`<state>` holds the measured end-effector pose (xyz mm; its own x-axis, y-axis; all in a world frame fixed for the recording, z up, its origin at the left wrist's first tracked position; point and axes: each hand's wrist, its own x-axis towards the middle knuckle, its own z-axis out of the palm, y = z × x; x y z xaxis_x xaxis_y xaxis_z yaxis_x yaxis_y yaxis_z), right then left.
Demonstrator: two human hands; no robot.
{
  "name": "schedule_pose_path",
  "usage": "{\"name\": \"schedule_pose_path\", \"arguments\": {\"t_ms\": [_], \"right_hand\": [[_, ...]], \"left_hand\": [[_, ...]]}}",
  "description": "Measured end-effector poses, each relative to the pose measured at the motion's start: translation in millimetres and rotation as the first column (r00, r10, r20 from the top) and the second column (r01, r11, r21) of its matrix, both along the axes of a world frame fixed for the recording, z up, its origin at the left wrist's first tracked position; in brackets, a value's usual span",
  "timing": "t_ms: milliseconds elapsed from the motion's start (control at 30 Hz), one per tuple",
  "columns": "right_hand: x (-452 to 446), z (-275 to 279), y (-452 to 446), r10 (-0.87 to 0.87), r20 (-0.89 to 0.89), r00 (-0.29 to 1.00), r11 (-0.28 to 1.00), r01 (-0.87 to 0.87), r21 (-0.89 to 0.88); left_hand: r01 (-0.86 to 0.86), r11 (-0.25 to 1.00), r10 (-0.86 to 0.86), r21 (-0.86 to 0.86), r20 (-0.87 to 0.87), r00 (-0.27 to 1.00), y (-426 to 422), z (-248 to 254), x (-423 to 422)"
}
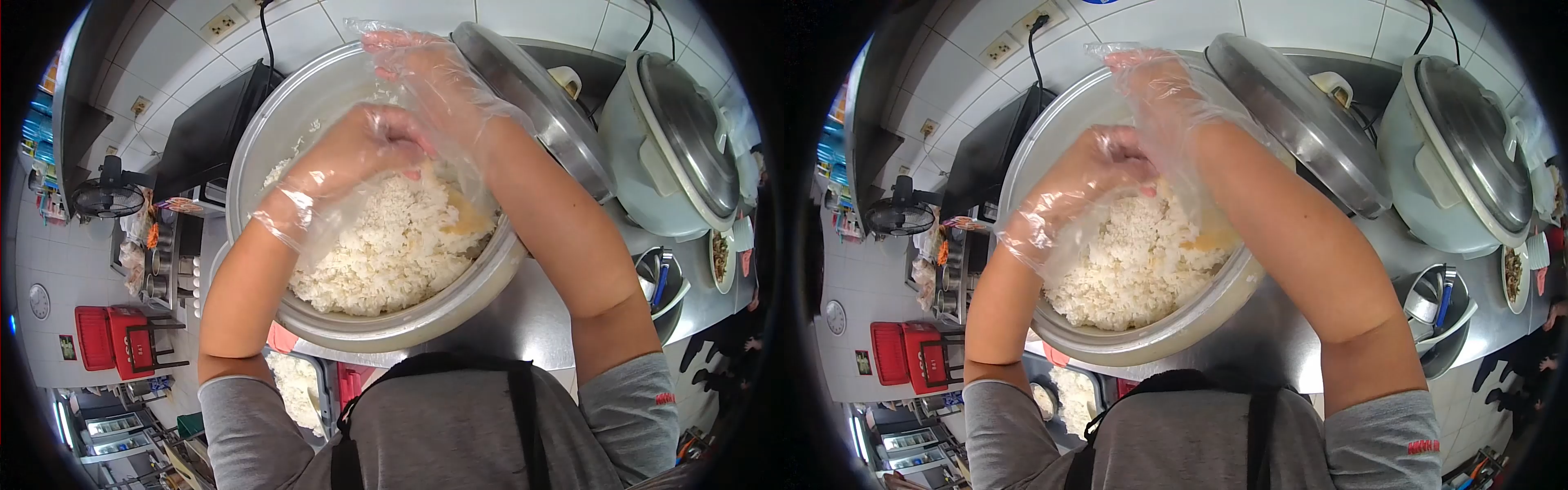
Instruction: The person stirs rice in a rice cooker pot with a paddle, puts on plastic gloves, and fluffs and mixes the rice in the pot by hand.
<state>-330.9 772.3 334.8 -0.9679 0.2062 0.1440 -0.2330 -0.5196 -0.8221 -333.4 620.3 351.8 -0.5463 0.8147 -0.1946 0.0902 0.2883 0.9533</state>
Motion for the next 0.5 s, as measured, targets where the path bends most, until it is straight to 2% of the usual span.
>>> {"name": "schedule_pose_path", "arguments": {"t_ms": [67, 167, 233, 300, 367, 467, 500], "right_hand": [[-1.2, -0.7, 2.4, 0.024, -0.004, 1.000, 1.000, -0.024, 0.004], [-1.9, 0.9, 3.3, 0.048, -0.009, 0.999, 0.999, -0.048, 0.009], [-1.9, 2.1, 4.3, 0.063, -0.014, 0.998, 0.998, -0.063, 0.012], [-2.3, 2.2, 5.2, 0.075, -0.016, 0.997, 0.997, -0.075, 0.014], [-1.9, 1.7, 5.7, 0.086, -0.016, 0.996, 0.996, -0.085, 0.020], [0.5, 1.1, 7.0, 0.113, -0.014, 0.993, 0.993, -0.113, 0.028], [1.2, 1.1, 7.0, 0.119, -0.013, 0.993, 0.992, -0.119, 0.031]], "left_hand": [[-0.100, 0.994, 0.097, 0.036, 0.082, 0.992, -0.7, 6.9, 8.2], [-0.117, 0.993, 0.098, 0.036, 0.333, 0.938, -10.4, 3.7, 11.1], [-0.090, 0.976, 0.004, 0.196, 0.399, 0.917, -22.1, -12.5, 10.6], [-0.014, 0.993, -0.028, 0.118, 0.344, 0.939, -22.3, -17.9, 9.8], [0.074, 0.974, -0.038, -0.215, 0.168, 0.985, -10.8, -14.2, 10.7], [0.175, 0.953, -0.233, -0.245, -0.230, 0.945, -6.1, -30.0, 18.4], [0.104, 0.907, -0.285, -0.409, -0.411, 0.866, 0.6, -23.2, 27.8]]}}
